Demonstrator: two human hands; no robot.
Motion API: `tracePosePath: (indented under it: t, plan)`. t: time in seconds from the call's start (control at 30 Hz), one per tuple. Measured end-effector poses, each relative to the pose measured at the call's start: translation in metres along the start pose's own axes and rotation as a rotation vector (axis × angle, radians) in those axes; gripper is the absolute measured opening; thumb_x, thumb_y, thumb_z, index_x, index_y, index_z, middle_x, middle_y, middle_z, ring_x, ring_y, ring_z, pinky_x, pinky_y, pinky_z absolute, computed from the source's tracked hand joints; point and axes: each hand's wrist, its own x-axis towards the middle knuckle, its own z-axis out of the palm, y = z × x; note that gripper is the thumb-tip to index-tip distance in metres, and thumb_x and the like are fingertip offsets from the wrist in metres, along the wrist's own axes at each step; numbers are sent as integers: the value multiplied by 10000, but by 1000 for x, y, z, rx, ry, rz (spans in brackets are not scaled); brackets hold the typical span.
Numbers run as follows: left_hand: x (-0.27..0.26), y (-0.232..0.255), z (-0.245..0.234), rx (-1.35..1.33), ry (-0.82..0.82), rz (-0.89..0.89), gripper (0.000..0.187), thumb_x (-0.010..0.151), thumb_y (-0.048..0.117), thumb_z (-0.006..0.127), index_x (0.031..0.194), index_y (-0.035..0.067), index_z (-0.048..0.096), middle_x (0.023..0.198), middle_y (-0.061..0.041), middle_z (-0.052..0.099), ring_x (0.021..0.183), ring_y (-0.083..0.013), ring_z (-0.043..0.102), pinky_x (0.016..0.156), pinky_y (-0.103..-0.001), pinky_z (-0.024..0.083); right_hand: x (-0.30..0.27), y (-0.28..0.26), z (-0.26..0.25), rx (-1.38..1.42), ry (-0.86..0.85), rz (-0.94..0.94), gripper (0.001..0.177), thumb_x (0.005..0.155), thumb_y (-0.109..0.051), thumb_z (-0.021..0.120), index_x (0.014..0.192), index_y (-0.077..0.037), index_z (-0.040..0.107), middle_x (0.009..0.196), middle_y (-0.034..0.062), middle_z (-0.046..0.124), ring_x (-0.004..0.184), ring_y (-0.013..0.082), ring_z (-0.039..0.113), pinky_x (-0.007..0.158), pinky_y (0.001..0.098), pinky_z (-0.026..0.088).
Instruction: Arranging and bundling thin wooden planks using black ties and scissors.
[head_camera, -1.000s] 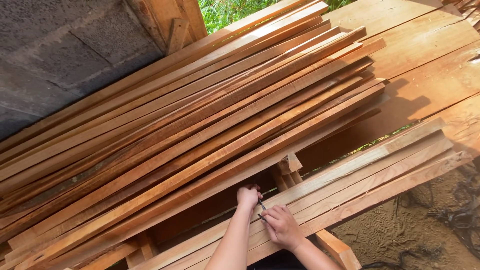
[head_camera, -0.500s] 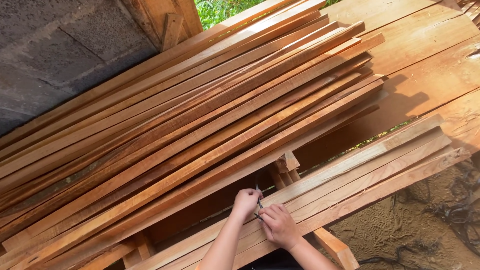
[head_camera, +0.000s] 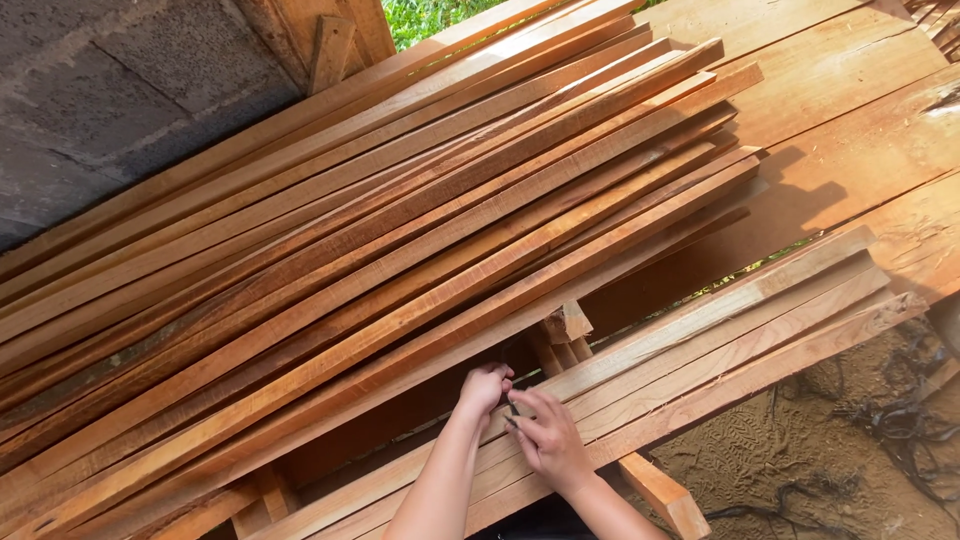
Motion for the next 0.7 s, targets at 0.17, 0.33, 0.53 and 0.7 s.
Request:
tracePosePath:
  t: [0.17,0.33,0.53,0.7]
  plan:
    - [14,-14,-2,-45,223,52,240,989,140,572,937,-34,729,694,-110,652,598,-170,572,576,-281,492,-16,14,24,-306,26,93,269,994,-334,558,1123,-173,730,1403,-73,640,1461,259,377,1251,533,166]
    - [13,-12,0,10,278,48,244,972,148,563,920,-12,738,679,-105,664,576,-184,594,564,-288,496,-13,13,24,-399,-20,89,277,1013,-322,517,1122,-141,697,1292,-16,686,1389,269,451,1240,568,185]
    - [19,-17,-3,-19,287,64,246,977,137,553,925,-23,732,671,-123,658,546,-199,585,547,-302,486,-9,11,18,-339,14,62,235,985,-260,563,1074,-101,712,1209,2,710,1270,255,530,1199,523,278]
    - [17,-12,-2,7,278,19,258,1000,165,562,947,-20,735,706,-120,654,576,-199,573,564,-305,488,-8,5,9,-269,42,30,213,978,-243,567,1100,-130,701,1184,-16,703,1228,196,559,1218,516,294]
